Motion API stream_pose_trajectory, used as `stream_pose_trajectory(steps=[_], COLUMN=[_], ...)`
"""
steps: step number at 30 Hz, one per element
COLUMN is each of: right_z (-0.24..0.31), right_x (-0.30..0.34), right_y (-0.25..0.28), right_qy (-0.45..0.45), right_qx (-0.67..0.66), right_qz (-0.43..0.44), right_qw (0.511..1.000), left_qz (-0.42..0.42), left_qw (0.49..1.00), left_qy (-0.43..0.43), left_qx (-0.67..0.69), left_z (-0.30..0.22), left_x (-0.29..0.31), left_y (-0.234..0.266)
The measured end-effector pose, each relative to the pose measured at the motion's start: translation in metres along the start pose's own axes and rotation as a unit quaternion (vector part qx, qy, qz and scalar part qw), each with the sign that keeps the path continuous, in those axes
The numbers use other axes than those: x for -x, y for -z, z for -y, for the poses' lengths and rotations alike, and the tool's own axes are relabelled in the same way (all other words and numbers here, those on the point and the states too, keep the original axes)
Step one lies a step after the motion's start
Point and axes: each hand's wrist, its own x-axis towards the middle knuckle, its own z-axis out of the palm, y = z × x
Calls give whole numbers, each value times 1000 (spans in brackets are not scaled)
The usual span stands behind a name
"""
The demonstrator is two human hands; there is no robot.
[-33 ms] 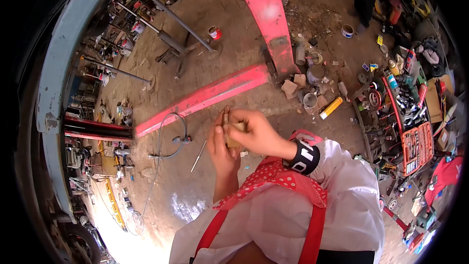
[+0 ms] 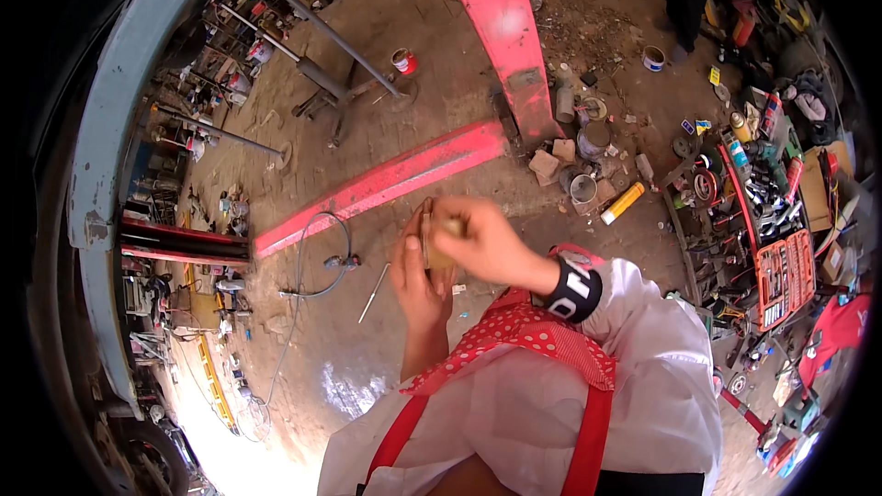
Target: The person holds a small metal piece in their left hand and rubs it with a sanding block in their right hand. They repeatedly turn the metal piece to sand different edges and surfaces. The person continues this sanding action throughout the clip.
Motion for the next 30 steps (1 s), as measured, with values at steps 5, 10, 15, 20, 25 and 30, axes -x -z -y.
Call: stream_pose_trajectory(steps=[5, 10, 15, 20, 25, 30], right_z=[-2, 5, -2, 5, 8, 3], right_x=[-3, -8, 0, -9, -4, 1], right_y=[-3, 3, -7, -5, 3, -1], right_qy=[-15, -53, -32, -18, -37, -56], right_qx=[-26, -14, -46, -46, -35, -66], right_qz=[-9, 7, 21, 11, 26, 25], right_qw=[1000, 998, 998, 999, 998, 996], left_qz=[-8, -18, 10, 202, -19, -31], left_qw=[998, 999, 997, 917, 1000, 999], left_qy=[10, 26, -5, -4, -12, -21], left_qx=[54, 33, 71, 345, -7, -19], left_z=[7, 4, 7, 49, -6, 0], left_x=[4, 3, -2, -15, 0, 0], left_y=[4, 5, 6, 40, -2, -2])
